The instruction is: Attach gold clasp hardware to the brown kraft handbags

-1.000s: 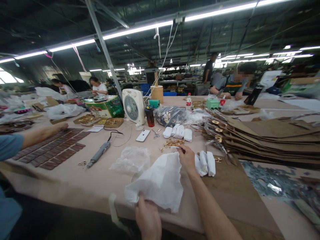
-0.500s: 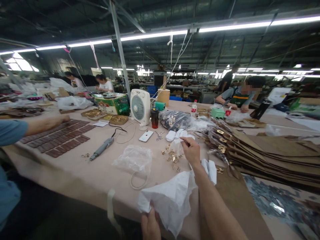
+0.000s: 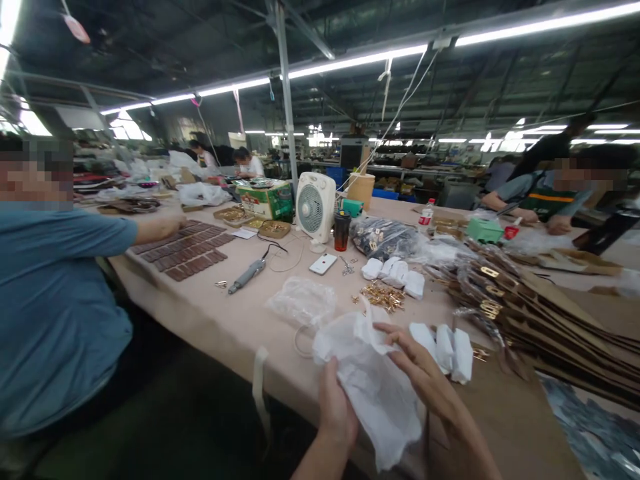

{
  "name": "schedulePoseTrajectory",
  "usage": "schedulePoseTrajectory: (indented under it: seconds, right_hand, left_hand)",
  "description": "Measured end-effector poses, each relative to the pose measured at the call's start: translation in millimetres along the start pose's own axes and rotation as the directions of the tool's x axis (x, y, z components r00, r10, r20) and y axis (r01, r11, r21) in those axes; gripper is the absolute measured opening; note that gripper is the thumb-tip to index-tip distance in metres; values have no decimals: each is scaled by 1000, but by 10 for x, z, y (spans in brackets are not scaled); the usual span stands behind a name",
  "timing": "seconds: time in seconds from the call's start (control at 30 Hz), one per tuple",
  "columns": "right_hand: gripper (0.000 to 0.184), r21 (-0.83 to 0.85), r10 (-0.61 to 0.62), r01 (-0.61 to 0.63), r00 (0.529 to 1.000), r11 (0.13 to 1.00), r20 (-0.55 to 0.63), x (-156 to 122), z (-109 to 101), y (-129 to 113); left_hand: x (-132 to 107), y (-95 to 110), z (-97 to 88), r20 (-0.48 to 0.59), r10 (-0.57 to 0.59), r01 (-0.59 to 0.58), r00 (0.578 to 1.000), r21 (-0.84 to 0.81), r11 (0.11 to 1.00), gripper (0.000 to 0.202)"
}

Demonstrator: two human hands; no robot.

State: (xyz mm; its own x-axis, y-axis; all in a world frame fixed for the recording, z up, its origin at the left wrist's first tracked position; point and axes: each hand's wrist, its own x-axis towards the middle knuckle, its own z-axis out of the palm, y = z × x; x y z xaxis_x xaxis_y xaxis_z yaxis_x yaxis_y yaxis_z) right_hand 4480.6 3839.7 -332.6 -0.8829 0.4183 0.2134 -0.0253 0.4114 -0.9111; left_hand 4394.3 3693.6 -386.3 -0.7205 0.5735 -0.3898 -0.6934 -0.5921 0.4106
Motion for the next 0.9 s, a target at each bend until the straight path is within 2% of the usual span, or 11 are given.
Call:
schedulePoseTrajectory:
  seconds: [0.1, 0.23, 0.37, 0.43, 0.47, 0.5, 0.57, 0.6, 0.67, 0.77, 0.9]
  right_hand:
    - [32, -120, -36, 54, 989, 991, 145, -374, 278, -57]
    - [82, -327, -238, 261, 965, 908, 111, -597, 428, 25]
    - [42, -417, -372, 337, 928, 844, -3, -615, 276, 214]
    - [34, -426, -373, 284, 918, 859, -139, -621, 176, 268]
    - [31, -407, -340, 220, 907, 886, -249, -621, 142, 272]
    - [28, -353, -278, 139, 882, 925, -381, -616, 124, 260]
    - [35, -92, -71, 16, 772, 996, -631, -570, 142, 190]
    - [45, 90, 48, 23, 710, 996, -702, -526, 176, 138]
    - [60, 419, 227, 151, 654, 896, -721, -406, 282, 23]
    - [57, 647, 293, 308, 701, 698, -650, -213, 506, -94]
    - [53, 742, 306, 271, 785, 614, -539, -19, 857, -74]
  left_hand:
    - [10, -16, 174, 154, -198, 206, 968, -40, 978, 35]
    - [-2, -123, 136, 173, -197, 161, 965, 199, 967, 37]
    - [-75, 43, 65, 293, -179, -16, 939, 559, 829, 33]
    - [-35, 306, 76, 427, -28, -327, 904, 731, 598, 31]
    - [23, 463, 87, 487, 159, -507, 859, 759, 408, 34]
    - [109, 622, 96, 545, 347, -623, 764, 762, 176, 40]
    - [340, 912, 99, 614, 518, -597, 596, 770, -225, 60]
    - [467, 1028, 90, 619, 521, -529, 588, 781, -331, 67]
    - [687, 1188, 65, 592, 452, -450, 667, 804, -389, 55]
    - [814, 1253, 55, 593, 325, -491, 737, 800, -345, 26]
    - [610, 1108, 129, 605, 286, -555, 743, 796, -243, 38]
